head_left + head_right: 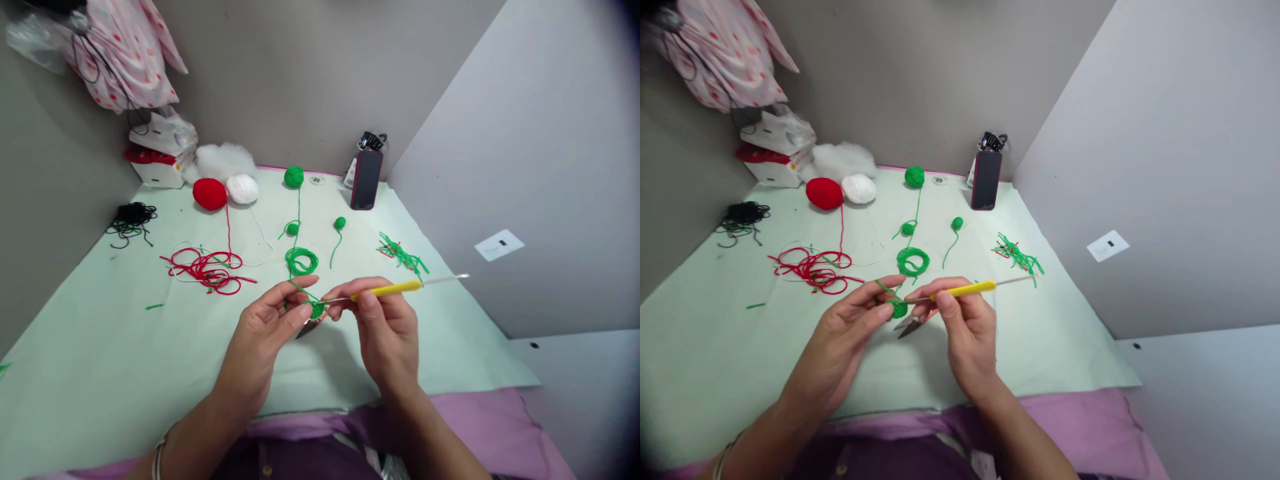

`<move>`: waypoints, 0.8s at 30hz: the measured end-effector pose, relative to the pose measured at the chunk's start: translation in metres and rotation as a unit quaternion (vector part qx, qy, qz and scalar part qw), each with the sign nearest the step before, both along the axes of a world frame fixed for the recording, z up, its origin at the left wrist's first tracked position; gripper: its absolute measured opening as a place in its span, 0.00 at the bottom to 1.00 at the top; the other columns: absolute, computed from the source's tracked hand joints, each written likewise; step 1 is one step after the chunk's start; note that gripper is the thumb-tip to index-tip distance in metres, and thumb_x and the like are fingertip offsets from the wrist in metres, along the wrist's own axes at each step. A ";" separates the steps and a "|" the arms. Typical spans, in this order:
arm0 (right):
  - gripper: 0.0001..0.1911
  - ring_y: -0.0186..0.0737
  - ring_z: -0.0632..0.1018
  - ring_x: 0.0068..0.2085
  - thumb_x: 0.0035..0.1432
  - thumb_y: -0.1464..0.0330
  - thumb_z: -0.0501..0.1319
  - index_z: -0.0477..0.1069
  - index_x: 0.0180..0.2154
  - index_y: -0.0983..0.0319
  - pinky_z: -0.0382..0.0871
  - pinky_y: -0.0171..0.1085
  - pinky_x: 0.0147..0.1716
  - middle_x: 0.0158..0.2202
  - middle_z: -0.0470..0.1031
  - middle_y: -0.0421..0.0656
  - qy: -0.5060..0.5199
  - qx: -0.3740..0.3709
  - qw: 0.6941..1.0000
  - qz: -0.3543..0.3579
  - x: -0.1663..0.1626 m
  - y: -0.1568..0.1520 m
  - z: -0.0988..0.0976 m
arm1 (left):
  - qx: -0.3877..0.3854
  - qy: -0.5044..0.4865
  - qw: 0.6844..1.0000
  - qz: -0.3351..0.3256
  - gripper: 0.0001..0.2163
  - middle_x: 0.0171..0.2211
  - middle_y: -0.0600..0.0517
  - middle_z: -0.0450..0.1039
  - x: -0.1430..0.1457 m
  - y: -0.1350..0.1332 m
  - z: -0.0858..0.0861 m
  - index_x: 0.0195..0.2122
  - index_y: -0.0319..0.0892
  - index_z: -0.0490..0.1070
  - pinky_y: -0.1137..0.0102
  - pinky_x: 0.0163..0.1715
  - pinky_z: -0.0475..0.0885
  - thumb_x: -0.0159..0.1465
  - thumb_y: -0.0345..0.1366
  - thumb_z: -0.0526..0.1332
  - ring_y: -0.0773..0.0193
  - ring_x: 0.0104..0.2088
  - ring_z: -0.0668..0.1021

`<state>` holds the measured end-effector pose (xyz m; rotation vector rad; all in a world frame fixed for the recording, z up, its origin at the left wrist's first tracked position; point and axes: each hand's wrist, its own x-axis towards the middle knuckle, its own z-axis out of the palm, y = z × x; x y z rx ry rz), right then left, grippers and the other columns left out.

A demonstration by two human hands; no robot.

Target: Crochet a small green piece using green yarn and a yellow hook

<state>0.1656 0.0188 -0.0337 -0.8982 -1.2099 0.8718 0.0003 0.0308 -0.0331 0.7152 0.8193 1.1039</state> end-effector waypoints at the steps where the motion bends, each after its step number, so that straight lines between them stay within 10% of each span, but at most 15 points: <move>1: 0.10 0.37 0.84 0.34 0.76 0.66 0.61 0.82 0.44 0.58 0.83 0.37 0.35 0.39 0.86 0.43 -0.031 0.022 0.999 -0.014 -0.001 -0.002 0.001 | 0.006 0.007 1.000 0.005 0.11 0.34 0.54 0.76 0.000 0.000 0.000 0.47 0.53 0.89 0.70 0.44 0.72 0.62 0.39 0.77 0.64 0.37 0.77; 12: 0.14 0.45 0.87 0.40 0.75 0.74 0.57 0.78 0.54 0.57 0.85 0.46 0.41 0.41 0.87 0.47 -0.294 0.234 0.924 -0.072 -0.001 -0.009 -0.006 | 0.140 0.171 0.967 0.123 0.13 0.41 0.54 0.81 0.003 -0.010 -0.006 0.47 0.58 0.88 0.63 0.62 0.65 0.63 0.34 0.77 0.55 0.50 0.77; 16: 0.20 0.47 0.87 0.45 0.69 0.78 0.64 0.80 0.57 0.56 0.85 0.43 0.42 0.46 0.86 0.49 -0.406 0.281 0.860 -0.125 0.000 -0.010 -0.012 | 0.016 0.010 0.999 0.029 0.20 0.35 0.55 0.79 0.006 -0.007 0.001 0.53 0.55 0.87 0.63 0.56 0.70 0.58 0.39 0.80 0.59 0.42 0.79; 20: 0.17 0.44 0.86 0.41 0.73 0.76 0.61 0.82 0.54 0.53 0.84 0.42 0.38 0.42 0.86 0.45 -0.250 0.198 0.942 -0.100 -0.001 -0.011 -0.009 | -0.110 -0.113 0.986 -0.048 0.21 0.32 0.53 0.79 0.001 0.003 0.007 0.50 0.46 0.87 0.65 0.50 0.72 0.56 0.40 0.81 0.62 0.37 0.78; 24: 0.11 0.38 0.81 0.33 0.75 0.69 0.62 0.84 0.47 0.55 0.80 0.38 0.32 0.38 0.84 0.42 -0.032 0.079 0.996 -0.031 -0.004 -0.004 -0.001 | -0.079 -0.097 0.992 -0.029 0.18 0.32 0.55 0.77 -0.004 0.004 0.005 0.50 0.47 0.88 0.65 0.51 0.70 0.58 0.38 0.79 0.63 0.37 0.77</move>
